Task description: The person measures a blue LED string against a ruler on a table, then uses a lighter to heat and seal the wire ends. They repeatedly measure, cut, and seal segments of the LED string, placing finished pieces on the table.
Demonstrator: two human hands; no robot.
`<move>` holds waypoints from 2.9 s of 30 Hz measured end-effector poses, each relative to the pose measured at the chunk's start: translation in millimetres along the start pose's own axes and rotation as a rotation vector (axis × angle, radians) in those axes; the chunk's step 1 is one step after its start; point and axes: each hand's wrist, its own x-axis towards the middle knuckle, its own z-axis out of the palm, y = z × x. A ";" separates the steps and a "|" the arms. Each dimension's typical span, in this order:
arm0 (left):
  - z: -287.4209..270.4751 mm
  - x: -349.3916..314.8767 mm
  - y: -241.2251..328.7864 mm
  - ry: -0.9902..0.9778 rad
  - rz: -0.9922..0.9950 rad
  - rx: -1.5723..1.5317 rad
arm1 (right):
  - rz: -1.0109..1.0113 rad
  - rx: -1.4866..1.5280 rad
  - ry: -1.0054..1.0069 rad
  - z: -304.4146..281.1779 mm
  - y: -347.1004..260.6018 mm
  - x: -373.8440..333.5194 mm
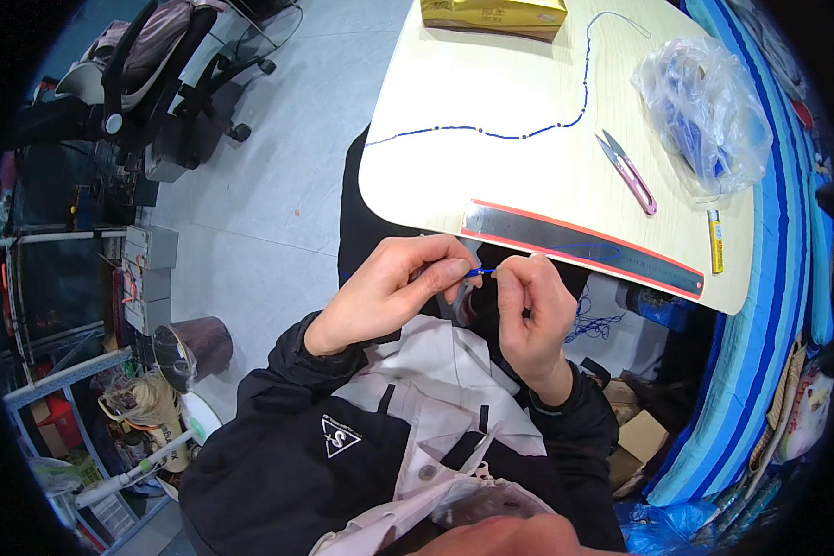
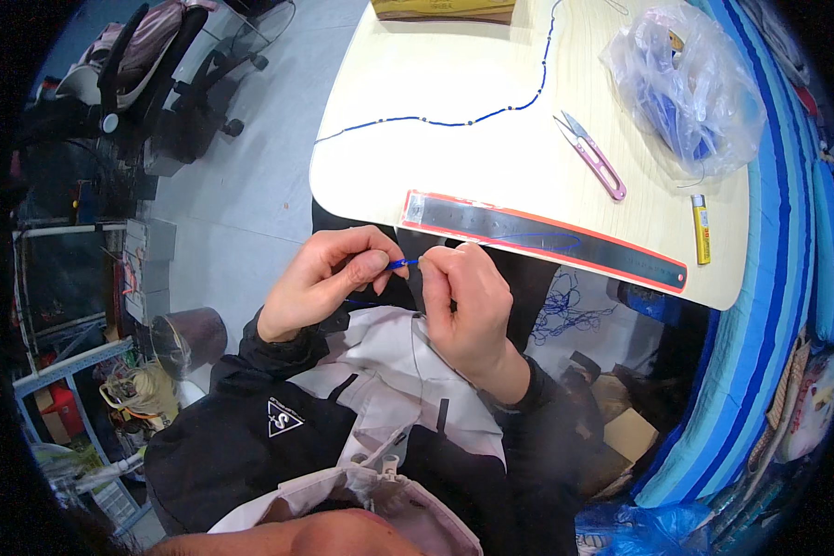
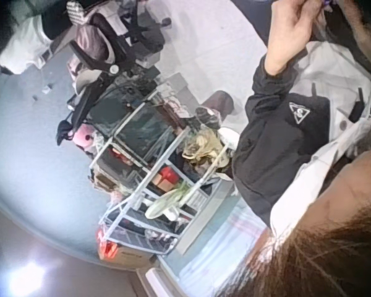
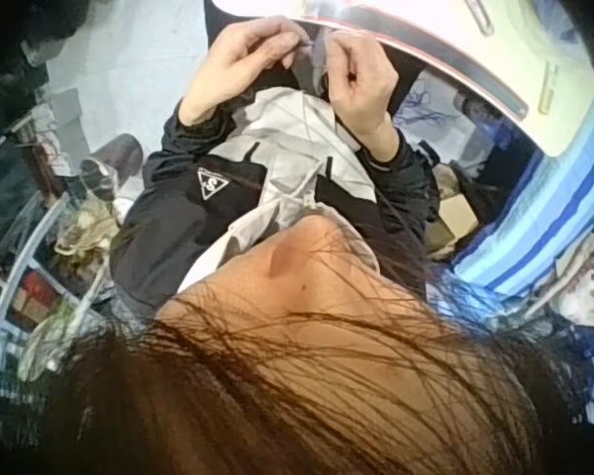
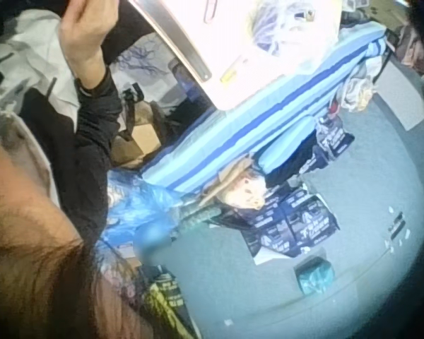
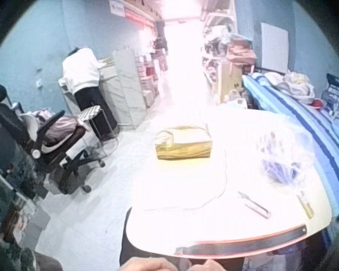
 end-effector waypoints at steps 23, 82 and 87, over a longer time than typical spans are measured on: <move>25.3 -57.8 -9.8 0.167 0.651 0.277 | -0.284 -0.086 0.056 8.1 -52.7 -35.5; 22.8 -22.2 -85.5 -0.398 -0.197 -1.199 | -0.464 -0.301 -0.153 -13.6 -9.1 -31.5; 20.7 -24.3 -84.5 -0.435 -0.257 -1.115 | -0.557 -0.519 -0.368 -21.5 -11.7 -23.5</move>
